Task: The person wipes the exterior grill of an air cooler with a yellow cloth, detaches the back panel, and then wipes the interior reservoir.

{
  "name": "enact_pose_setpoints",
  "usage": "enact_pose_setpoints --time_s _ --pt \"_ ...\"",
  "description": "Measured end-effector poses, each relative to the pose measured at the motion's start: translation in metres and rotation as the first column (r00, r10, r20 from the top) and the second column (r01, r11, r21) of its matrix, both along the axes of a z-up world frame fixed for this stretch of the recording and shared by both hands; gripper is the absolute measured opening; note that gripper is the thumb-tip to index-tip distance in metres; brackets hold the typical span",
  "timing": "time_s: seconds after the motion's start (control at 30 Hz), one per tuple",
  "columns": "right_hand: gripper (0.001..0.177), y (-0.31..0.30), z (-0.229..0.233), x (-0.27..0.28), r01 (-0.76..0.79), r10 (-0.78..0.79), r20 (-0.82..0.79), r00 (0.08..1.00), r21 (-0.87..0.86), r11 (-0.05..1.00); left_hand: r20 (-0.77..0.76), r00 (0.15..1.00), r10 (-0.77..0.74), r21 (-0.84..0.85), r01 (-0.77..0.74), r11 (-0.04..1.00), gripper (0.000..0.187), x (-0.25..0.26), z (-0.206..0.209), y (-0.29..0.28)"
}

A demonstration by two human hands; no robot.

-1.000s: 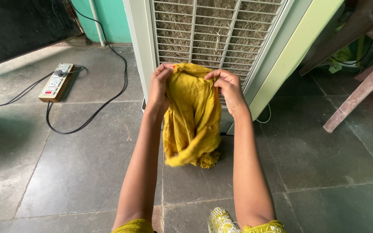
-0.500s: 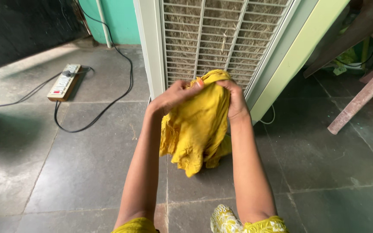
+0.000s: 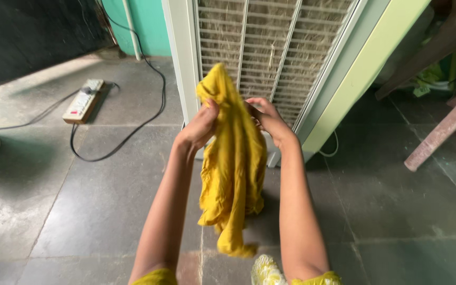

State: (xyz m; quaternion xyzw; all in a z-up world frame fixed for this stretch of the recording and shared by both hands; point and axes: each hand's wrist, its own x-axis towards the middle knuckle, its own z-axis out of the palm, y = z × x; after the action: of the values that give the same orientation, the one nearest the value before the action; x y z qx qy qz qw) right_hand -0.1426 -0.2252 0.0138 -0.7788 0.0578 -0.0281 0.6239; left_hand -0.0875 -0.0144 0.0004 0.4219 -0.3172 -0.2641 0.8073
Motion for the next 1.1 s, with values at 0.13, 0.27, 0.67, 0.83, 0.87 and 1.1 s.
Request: enact_pose_setpoints --time_s 0.13,0.27,0.67,0.83,0.87,1.1 --pt "0.038 -0.020 0.016 0.012 0.170 -0.196 0.250 0.948 0.122 0.978 0.592 0.552 0.587 0.066 -0.759 0.648 0.040 0.019 0.016 -0.020" --pt "0.034 -0.040 0.022 0.025 0.235 -0.209 0.560 0.802 0.026 0.972 0.931 -0.102 0.350 -0.175 -0.968 0.182 0.039 0.026 0.061 -0.031" --pt "0.020 -0.086 0.029 0.030 0.086 -0.188 0.489 0.852 0.223 0.971 0.972 -0.217 0.088 -0.197 -0.961 -0.194 0.034 0.070 0.091 -0.074" --pt "0.029 -0.098 0.016 0.035 0.608 -0.326 0.729 0.602 -0.154 0.779 0.981 -0.119 0.151 -0.098 -0.985 -0.141 0.025 0.082 0.078 -0.094" --pt "0.034 -0.098 0.012 0.036 0.727 -0.326 0.776 0.540 -0.235 0.646 0.978 -0.116 0.175 -0.096 -0.988 -0.123 0.022 0.085 0.082 -0.101" --pt "0.045 -0.089 0.004 0.047 0.741 -0.315 0.771 0.554 -0.285 0.608 0.992 0.054 0.114 0.055 -0.998 -0.002 0.041 0.062 0.096 -0.138"
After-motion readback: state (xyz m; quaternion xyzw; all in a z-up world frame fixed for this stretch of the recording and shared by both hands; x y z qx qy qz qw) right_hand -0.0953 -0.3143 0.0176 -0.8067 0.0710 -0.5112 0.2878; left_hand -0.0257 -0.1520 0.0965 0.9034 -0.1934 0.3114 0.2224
